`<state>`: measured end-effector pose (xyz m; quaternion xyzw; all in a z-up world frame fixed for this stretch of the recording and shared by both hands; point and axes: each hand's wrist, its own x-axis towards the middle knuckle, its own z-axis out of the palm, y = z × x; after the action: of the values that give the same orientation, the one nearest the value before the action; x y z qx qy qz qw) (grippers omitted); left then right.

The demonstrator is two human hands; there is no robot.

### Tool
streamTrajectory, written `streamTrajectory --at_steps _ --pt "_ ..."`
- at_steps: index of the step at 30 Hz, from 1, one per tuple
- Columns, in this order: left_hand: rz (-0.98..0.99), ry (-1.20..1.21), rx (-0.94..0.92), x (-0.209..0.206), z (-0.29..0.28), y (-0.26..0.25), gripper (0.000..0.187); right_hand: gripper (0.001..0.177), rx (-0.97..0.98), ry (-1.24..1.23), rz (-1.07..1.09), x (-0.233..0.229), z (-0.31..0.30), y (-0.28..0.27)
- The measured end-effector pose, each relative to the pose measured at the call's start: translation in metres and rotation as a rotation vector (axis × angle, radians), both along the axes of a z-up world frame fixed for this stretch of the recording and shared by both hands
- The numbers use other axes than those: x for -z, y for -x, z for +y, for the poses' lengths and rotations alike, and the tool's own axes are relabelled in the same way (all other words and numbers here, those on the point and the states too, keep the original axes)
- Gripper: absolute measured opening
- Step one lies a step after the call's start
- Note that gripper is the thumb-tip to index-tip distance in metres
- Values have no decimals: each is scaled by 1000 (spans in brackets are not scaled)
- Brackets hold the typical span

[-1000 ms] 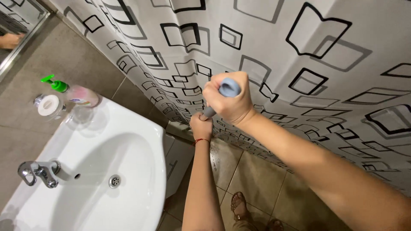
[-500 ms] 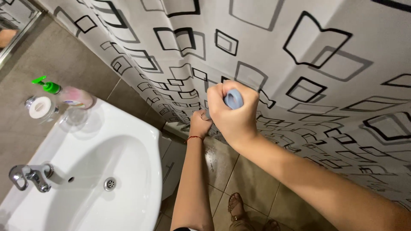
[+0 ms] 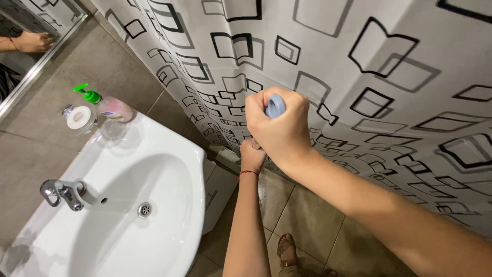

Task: Mopping the tile floor of a bathroom, navigating around the toilet and bidet.

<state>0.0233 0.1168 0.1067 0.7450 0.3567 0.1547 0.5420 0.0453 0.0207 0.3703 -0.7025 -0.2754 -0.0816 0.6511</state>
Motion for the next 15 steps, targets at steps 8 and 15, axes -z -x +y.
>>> streamTrajectory --at_steps 8,15 --pt "-105 28 10 -3 -48 15 46 36 -7 56 150 -35 -29 12" --pt "-166 -91 226 -8 -49 19 36 37 48 38 -23 -36 -46 23"
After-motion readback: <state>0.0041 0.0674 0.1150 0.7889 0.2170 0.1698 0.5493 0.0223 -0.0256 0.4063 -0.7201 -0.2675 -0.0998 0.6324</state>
